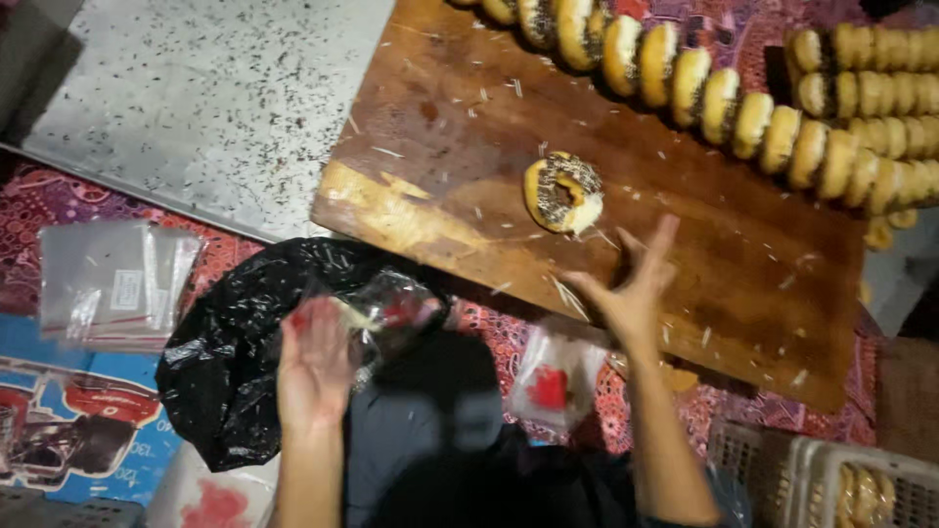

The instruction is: The person sits on the floor and repeatedly picks up doughnuts from a wooden board, places them into small plastic bags, and arranges the packaged doughnuts in a white basket. The person handles the doughnuts by hand throughout the process.

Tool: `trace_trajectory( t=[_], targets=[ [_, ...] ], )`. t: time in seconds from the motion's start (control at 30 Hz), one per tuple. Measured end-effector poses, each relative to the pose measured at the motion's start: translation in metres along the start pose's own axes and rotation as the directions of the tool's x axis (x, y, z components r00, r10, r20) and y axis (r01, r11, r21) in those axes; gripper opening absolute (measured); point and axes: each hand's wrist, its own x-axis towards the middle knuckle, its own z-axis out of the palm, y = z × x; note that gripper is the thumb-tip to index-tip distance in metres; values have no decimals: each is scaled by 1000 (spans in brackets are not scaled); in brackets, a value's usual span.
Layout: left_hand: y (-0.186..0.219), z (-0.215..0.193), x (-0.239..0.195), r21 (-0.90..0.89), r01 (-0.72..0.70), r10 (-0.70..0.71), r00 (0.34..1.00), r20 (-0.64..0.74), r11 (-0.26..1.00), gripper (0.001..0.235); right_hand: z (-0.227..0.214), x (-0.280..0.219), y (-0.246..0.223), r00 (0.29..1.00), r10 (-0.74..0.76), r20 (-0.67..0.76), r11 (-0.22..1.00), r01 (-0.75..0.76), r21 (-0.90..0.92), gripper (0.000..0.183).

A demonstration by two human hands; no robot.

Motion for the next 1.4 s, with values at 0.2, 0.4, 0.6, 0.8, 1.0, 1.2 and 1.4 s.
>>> trace_trajectory(
  t=[0.2, 0.4, 0.6, 0.8, 1.0, 1.2, 1.4],
  targets=[
    [-77, 83, -21, -193, 349, -218, 844, 490, 917, 58, 43, 82, -11, 992, -103, 71, 995, 103, -1, 165],
    [-128, 137, -62, 50, 217, -221, 971, 94, 975, 38, -45, -14, -46, 956, -291, -42, 840, 276, 468, 149],
    [-208, 130, -109, 29, 314, -312, 918, 246, 949, 55, -121, -172, -43, 972, -223, -80, 798, 229, 558, 150],
    [-258, 145, -183, 381, 216, -266, 960, 84, 899, 23, -137, -210, -38, 958, -285, -35, 851, 270, 450, 148],
    [-301, 132, -190, 306, 397, -440, 894, 84, 865, 23, -149, -215, -32, 991, -110, -72, 928, 128, 350, 143],
    [-327, 102, -157, 411, 517, -583, 812, 45, 751, 34, -169, -250, -12, 975, 64, -211, 995, -45, 95, 109],
    [-306, 95, -187, 819, 103, -524, 811, 260, 565, 60, -191, -256, 9, 857, -503, -111, 861, 508, 30, 33]
  ],
)
